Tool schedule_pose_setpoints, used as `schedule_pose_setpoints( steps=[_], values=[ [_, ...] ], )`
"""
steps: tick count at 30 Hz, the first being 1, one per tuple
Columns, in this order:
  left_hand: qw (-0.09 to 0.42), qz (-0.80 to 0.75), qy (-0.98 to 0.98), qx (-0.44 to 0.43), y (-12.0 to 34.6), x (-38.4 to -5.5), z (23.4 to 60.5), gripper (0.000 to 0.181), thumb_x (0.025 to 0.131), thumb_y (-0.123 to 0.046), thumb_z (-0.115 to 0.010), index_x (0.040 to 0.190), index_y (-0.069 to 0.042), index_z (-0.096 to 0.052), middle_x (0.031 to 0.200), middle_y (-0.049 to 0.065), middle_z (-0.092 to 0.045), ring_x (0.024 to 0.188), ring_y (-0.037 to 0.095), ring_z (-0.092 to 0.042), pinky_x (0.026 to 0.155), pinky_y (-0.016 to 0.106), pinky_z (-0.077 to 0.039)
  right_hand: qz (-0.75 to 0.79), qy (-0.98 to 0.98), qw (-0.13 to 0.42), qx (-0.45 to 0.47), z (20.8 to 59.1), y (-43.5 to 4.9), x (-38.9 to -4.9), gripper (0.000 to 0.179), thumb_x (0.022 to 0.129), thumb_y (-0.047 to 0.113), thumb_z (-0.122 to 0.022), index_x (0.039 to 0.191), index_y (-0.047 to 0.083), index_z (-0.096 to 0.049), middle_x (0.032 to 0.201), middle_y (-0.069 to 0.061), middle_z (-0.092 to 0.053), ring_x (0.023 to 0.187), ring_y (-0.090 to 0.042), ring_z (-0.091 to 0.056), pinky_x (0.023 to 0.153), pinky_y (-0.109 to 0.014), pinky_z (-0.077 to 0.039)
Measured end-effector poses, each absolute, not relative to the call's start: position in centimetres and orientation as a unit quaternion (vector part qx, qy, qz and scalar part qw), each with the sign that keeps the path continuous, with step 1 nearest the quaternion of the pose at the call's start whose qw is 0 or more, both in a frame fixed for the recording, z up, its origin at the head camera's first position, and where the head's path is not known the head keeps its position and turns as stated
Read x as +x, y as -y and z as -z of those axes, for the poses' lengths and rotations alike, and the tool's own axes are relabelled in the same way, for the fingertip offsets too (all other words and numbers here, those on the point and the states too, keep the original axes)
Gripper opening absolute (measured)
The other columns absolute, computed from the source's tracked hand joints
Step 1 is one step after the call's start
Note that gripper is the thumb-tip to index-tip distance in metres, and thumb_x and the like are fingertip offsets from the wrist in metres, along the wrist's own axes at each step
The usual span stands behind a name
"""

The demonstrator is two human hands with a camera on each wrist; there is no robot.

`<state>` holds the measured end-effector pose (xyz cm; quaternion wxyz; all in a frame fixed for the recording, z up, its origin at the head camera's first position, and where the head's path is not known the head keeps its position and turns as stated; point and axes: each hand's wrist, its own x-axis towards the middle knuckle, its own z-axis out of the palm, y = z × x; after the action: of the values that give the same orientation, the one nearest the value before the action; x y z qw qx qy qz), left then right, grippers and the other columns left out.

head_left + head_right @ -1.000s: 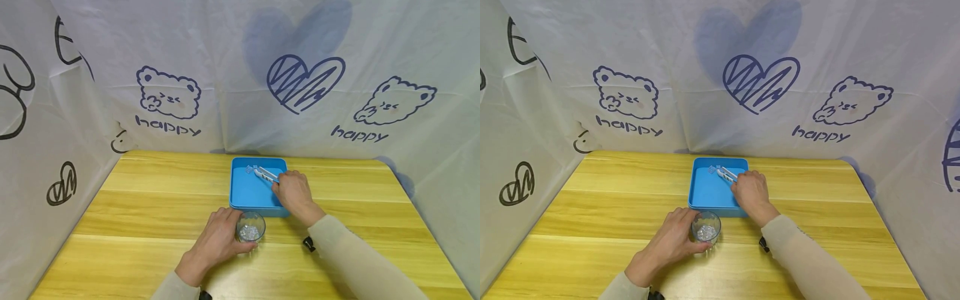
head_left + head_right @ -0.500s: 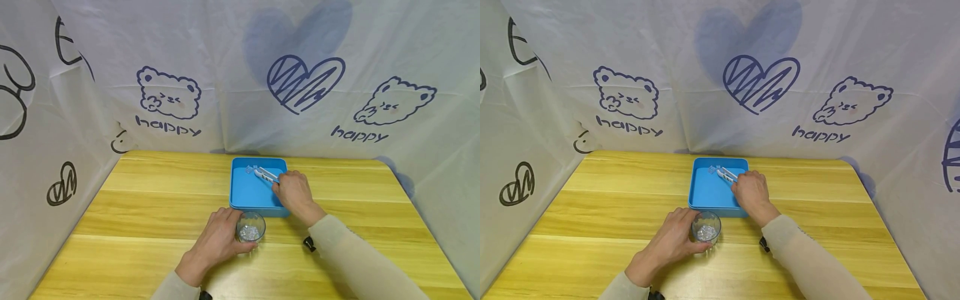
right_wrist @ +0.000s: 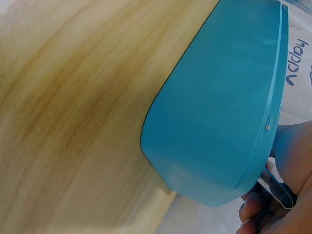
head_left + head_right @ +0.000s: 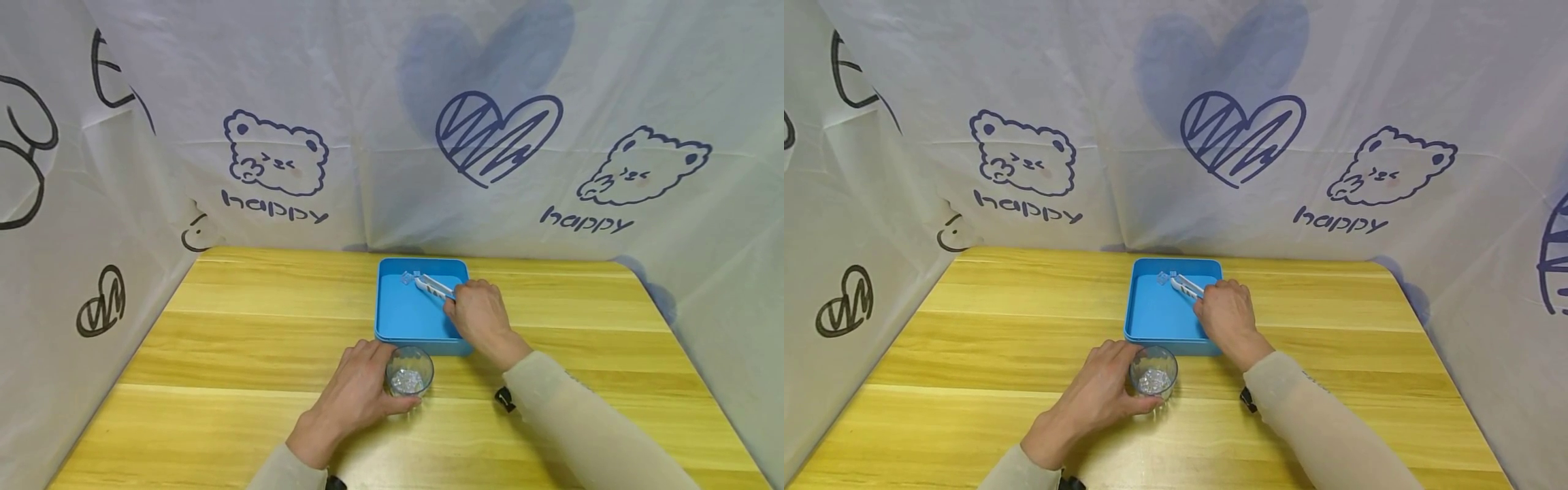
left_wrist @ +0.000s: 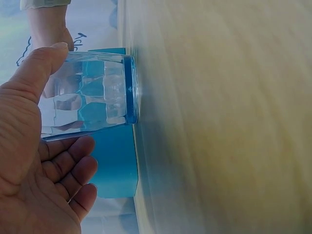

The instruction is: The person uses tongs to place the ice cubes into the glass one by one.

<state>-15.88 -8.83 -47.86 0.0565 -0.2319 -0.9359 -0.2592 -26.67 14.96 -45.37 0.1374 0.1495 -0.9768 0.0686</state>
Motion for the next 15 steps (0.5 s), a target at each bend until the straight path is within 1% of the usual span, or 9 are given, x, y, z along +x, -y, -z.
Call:
schedule_pose_setpoints(
  steps=[8, 15],
  values=[
    [0.055, 0.259, 0.936, -0.231, 8.78, -15.93, 47.89, 0.089, 0.076, -0.058, -0.091, 0.145, -0.014, -0.058, 0.13, 0.0, -0.067, 0.111, 0.019, -0.058, 0.094, 0.04, -0.046, -0.081, 0.973, 0.151, 0.157, 45.49, -15.21, -26.6, 0.038, 0.093, 0.016, -0.07, 0.061, 0.01, -0.051, 0.063, -0.005, -0.051, 0.064, -0.028, -0.052, 0.062, -0.043, -0.046],
    [0.05, 0.263, 0.935, -0.231, 8.71, -16.0, 47.8, 0.09, 0.075, -0.058, -0.091, 0.146, -0.013, -0.057, 0.133, 0.002, -0.066, 0.113, 0.021, -0.058, 0.095, 0.041, -0.046, -0.08, 0.97, 0.161, 0.164, 45.53, -15.34, -26.59, 0.037, 0.092, 0.014, -0.07, 0.06, 0.011, -0.051, 0.062, -0.005, -0.049, 0.062, -0.027, -0.05, 0.06, -0.041, -0.044]
  ],
)
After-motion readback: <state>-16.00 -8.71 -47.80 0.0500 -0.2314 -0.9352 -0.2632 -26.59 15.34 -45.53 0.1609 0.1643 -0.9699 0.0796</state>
